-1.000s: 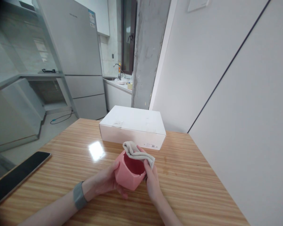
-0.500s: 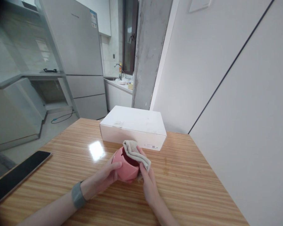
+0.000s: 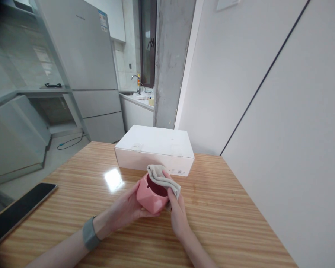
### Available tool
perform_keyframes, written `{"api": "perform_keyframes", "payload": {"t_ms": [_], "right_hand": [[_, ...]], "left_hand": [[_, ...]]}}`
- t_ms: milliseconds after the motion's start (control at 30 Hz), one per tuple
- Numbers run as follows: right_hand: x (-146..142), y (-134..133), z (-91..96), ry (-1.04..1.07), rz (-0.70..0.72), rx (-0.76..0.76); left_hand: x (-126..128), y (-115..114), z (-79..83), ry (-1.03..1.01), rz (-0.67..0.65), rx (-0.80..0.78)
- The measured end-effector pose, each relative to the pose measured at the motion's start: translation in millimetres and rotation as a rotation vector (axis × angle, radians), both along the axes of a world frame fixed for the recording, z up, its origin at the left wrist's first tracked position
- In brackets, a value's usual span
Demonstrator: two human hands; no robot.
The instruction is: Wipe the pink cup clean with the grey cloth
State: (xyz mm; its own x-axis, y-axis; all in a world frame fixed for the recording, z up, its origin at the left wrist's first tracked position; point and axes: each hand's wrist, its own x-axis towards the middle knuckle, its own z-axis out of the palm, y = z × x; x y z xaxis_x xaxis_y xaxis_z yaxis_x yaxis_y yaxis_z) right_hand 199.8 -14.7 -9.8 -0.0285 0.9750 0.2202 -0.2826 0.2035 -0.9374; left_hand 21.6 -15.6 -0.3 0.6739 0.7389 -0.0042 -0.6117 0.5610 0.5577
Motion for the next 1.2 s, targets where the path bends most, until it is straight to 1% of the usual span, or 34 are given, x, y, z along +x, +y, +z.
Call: {"api": "perform_keyframes", "payload": {"t_ms": [167,367,433,500,600,733,833,933,1000,1067,1200], "right_hand": [[1.6,0.8,5.2,0.062,0.014,-0.019],[1.3,1.2,3.2,0.105,0.060,-0.043],[0.4,-1.1,3.9,0.106,0.073,-0.041],[-0.2,-3.4,4.9,0.102,0.083,-0.039],[0.0,-4.1,3.7,0.098,0.093,-0.054],[0.2,-1.2,-5.0,0.062,0.037,-0.028],[-1.5,-1.0,-12.6,0.033,0.039,-0.037],[-4.2,-3.3,-17.0,0.046,0.018,-0.048],[-5.4,-4.9,-18.2,0.051,-0.003,-0.052],[-5.8,-5.1,-19.1,0.055,-0.022,-0.064],[-4.5,-0.4,-20.9,0.110,-0.074,-0.111]], "left_hand": [[-1.6,1.3,-1.7,0.044,-0.017,0.069],[-6.5,2.6,-13.4,0.002,-0.074,0.099],[-7.2,1.3,-15.8,-0.011,-0.074,0.109],[-6.7,0.4,-15.4,-0.008,-0.023,0.114],[-4.6,0.5,-10.4,0.021,0.083,0.115],[-1.7,1.6,-4.1,0.093,0.218,0.132],[1.6,0.0,-3.9,0.154,0.340,0.147],[6.4,-4.8,-4.0,0.179,0.404,0.157],[8.8,-8.0,-2.4,0.180,0.397,0.153],[9.4,-9.2,0.3,0.149,0.359,0.147],[5.1,-3.5,4.0,0.070,0.187,0.067]]}}
